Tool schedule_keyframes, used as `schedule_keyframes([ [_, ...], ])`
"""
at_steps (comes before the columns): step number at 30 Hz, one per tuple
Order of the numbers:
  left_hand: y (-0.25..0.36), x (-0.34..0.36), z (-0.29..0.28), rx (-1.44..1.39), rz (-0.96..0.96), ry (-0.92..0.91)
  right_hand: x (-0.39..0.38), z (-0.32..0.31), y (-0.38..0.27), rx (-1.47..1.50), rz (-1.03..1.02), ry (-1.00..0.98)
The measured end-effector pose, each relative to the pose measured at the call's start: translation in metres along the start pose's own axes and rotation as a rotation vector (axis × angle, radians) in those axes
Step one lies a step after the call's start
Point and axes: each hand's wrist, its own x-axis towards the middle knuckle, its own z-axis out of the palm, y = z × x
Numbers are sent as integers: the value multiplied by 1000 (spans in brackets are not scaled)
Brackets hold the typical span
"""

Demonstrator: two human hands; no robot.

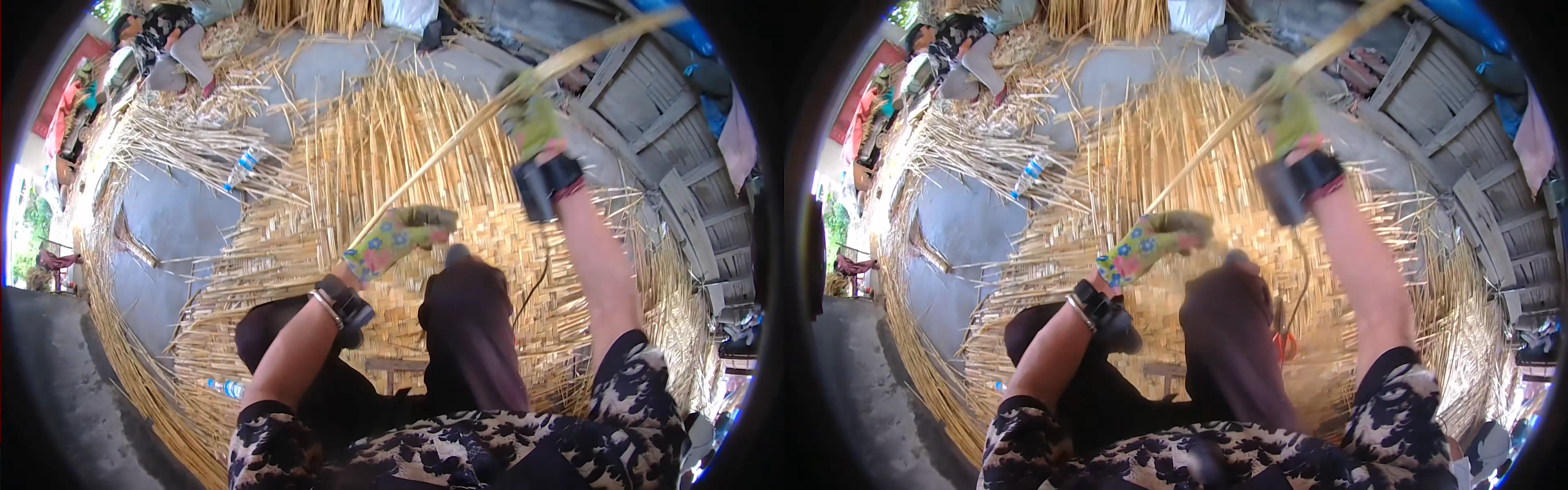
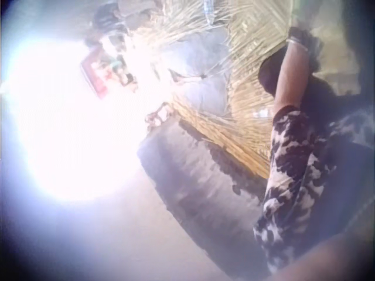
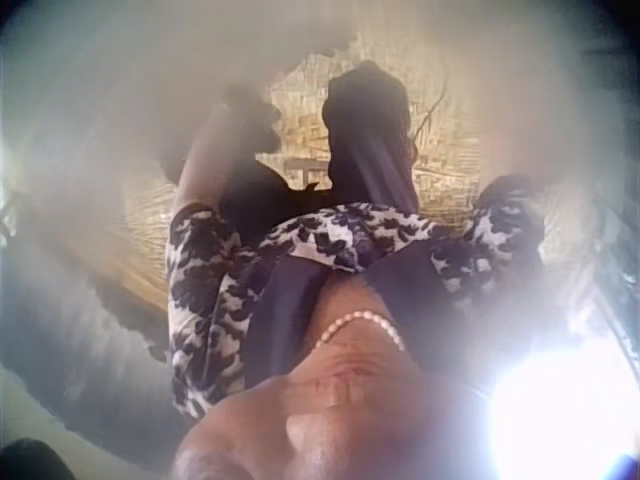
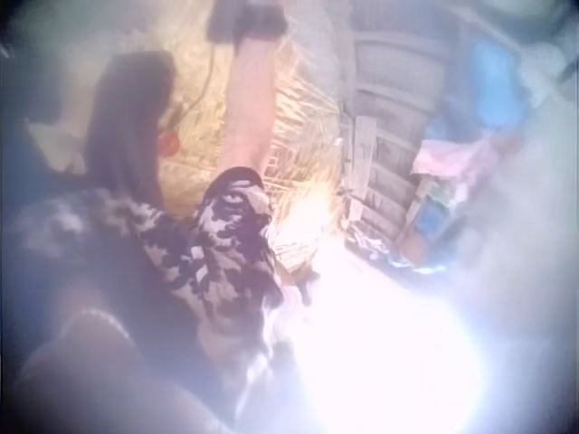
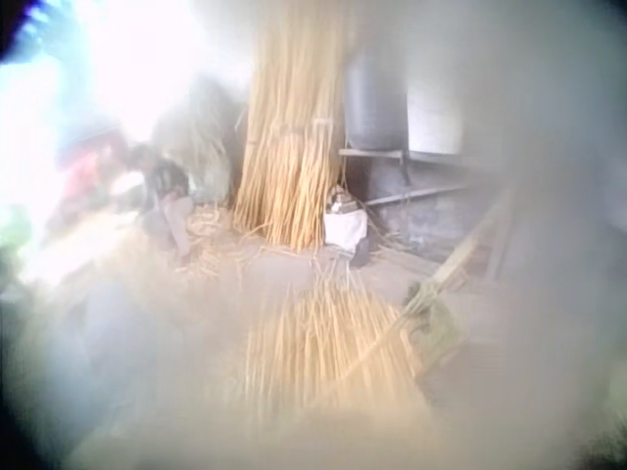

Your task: Weaving a large floor mat using long strips of bamboo or reed.

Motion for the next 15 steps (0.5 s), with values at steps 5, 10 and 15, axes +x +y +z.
schedule_keyframes([
  [5, -13, 41, 12, -725, 32, 261, -58, 37, 76, 316, 237, 239],
  [10, -27, 58, -7, -33, 550, 558, -97, 40, 82, 106, 398, 305],
  [15, -8, 36, -13, -485, 381, 594, -112, 40, 54, -936, 216, 9],
])
